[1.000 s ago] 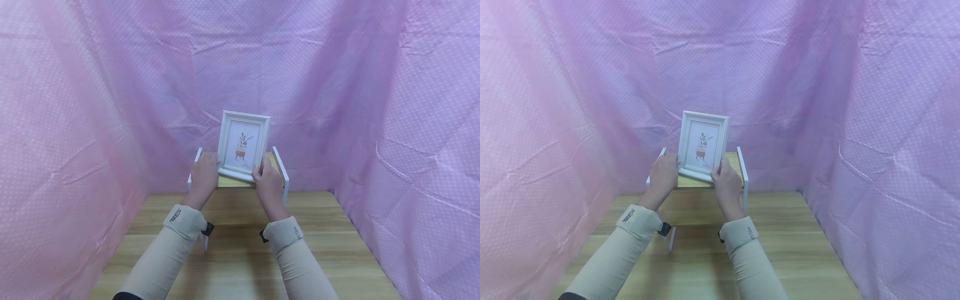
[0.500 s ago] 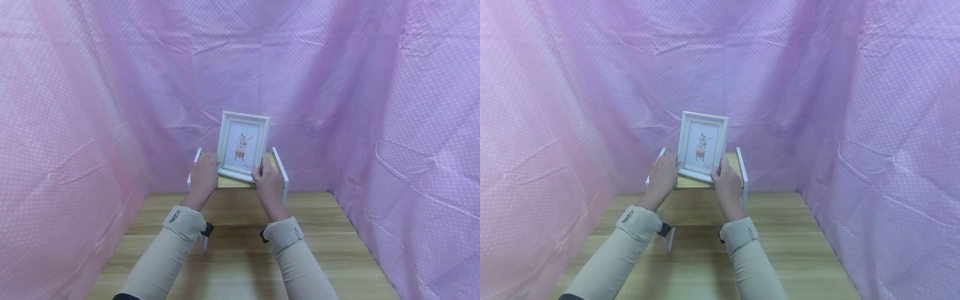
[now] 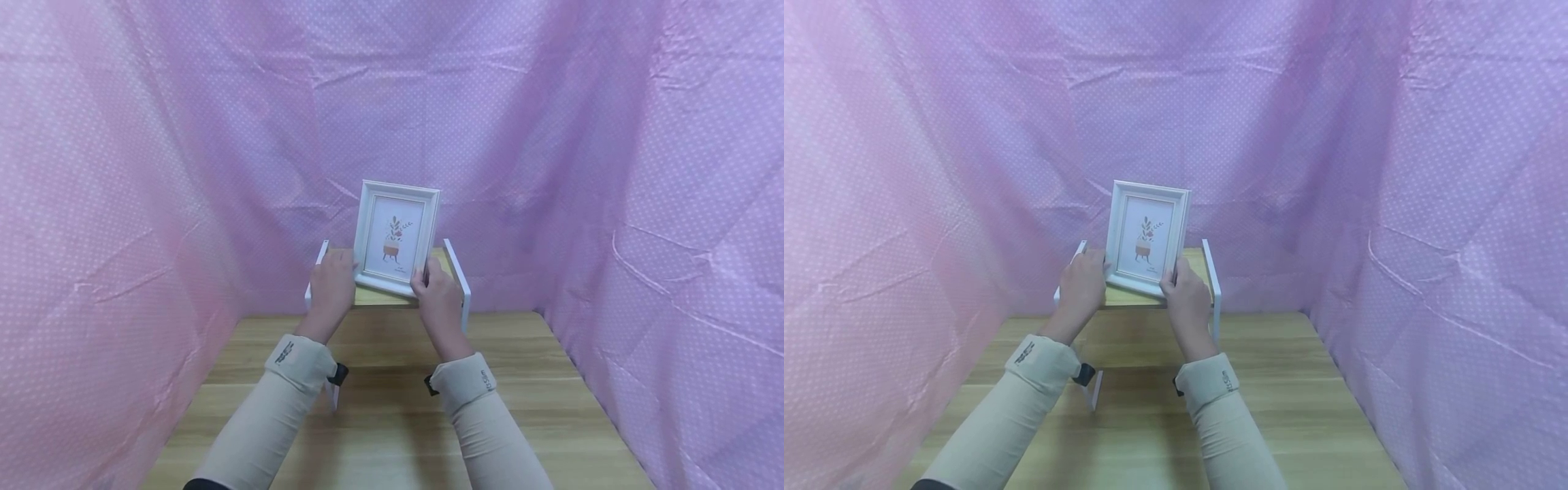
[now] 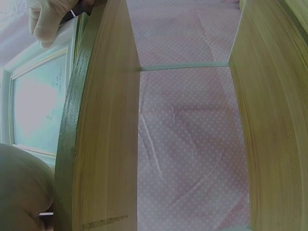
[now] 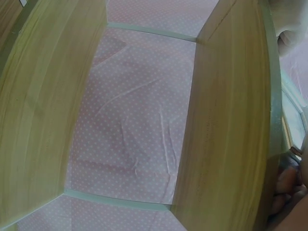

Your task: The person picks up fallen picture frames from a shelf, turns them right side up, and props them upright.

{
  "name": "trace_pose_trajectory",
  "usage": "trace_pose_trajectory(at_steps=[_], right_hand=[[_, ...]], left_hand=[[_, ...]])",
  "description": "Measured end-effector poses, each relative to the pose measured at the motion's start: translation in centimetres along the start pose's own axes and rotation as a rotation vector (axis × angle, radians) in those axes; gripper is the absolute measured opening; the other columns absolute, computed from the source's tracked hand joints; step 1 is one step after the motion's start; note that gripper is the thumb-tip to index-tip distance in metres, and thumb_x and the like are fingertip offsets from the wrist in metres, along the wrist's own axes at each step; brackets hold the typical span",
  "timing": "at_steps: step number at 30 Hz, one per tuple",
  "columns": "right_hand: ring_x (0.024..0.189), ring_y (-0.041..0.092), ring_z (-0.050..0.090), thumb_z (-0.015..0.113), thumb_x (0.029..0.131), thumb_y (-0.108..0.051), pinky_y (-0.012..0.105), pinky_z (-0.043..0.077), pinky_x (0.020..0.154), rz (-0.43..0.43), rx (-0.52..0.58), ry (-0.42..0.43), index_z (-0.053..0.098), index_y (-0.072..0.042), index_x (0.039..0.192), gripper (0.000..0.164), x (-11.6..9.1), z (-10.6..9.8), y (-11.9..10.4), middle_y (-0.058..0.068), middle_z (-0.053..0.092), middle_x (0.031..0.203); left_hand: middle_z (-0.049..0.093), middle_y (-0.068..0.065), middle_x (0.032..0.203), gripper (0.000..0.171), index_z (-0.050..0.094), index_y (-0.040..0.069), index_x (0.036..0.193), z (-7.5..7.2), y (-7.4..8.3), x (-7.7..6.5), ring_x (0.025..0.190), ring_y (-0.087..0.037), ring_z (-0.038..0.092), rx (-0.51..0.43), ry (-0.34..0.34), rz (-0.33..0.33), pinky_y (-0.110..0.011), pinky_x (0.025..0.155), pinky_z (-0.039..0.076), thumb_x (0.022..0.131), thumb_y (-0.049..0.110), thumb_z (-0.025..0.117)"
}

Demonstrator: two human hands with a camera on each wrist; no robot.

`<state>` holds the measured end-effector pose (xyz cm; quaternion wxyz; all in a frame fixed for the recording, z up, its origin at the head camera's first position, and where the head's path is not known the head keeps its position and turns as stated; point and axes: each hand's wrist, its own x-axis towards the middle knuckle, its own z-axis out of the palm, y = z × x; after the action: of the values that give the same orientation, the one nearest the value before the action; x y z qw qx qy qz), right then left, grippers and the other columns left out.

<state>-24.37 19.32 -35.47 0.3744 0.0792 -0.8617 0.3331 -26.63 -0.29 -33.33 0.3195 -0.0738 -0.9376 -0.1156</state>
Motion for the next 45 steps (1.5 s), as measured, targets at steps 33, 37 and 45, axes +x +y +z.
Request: trace_pose_trajectory(at_steps=[33, 37, 45], right_hand=[[0.063, 0.028, 0.052, 0.053, 0.101, -0.023, 0.046, 0.048, 0.057, 0.062, -0.032, -0.032, 0.056, -0.005, 0.095, 0.020, 0.98, -0.70, 0.11, 0.012, 0.059, 0.072], [0.062, 0.028, 0.052, 0.052, 0.101, -0.025, 0.045, 0.047, 0.056, 0.068, -0.022, -0.045, 0.054, -0.006, 0.096, 0.020, 0.86, -0.60, 0.21, 0.012, 0.058, 0.071], [0.062, 0.027, 0.053, 0.052, 0.101, -0.025, 0.045, 0.047, 0.055, 0.065, -0.008, -0.045, 0.056, -0.005, 0.097, 0.020, 0.69, -0.45, 0.32, 0.011, 0.059, 0.071]], left_hand=[[0.065, -0.012, 0.091, 0.020, 0.063, 0.002, 0.102, -0.25, 0.63, -0.45, 0.085, -0.031, 0.061, -0.012, 0.025, -0.016, -0.044, 0.069, 0.053, 0.100, 0.022, 0.063], [0.065, -0.012, 0.089, 0.020, 0.063, 0.002, 0.101, -0.25, 0.63, -0.66, 0.083, -0.031, 0.061, -0.009, 0.022, -0.016, -0.044, 0.068, 0.053, 0.100, 0.022, 0.064], [0.065, -0.013, 0.089, 0.020, 0.063, 0.001, 0.099, -0.42, 0.64, -0.89, 0.083, -0.031, 0.062, 0.013, 0.011, -0.010, -0.043, 0.068, 0.053, 0.100, 0.021, 0.063]])
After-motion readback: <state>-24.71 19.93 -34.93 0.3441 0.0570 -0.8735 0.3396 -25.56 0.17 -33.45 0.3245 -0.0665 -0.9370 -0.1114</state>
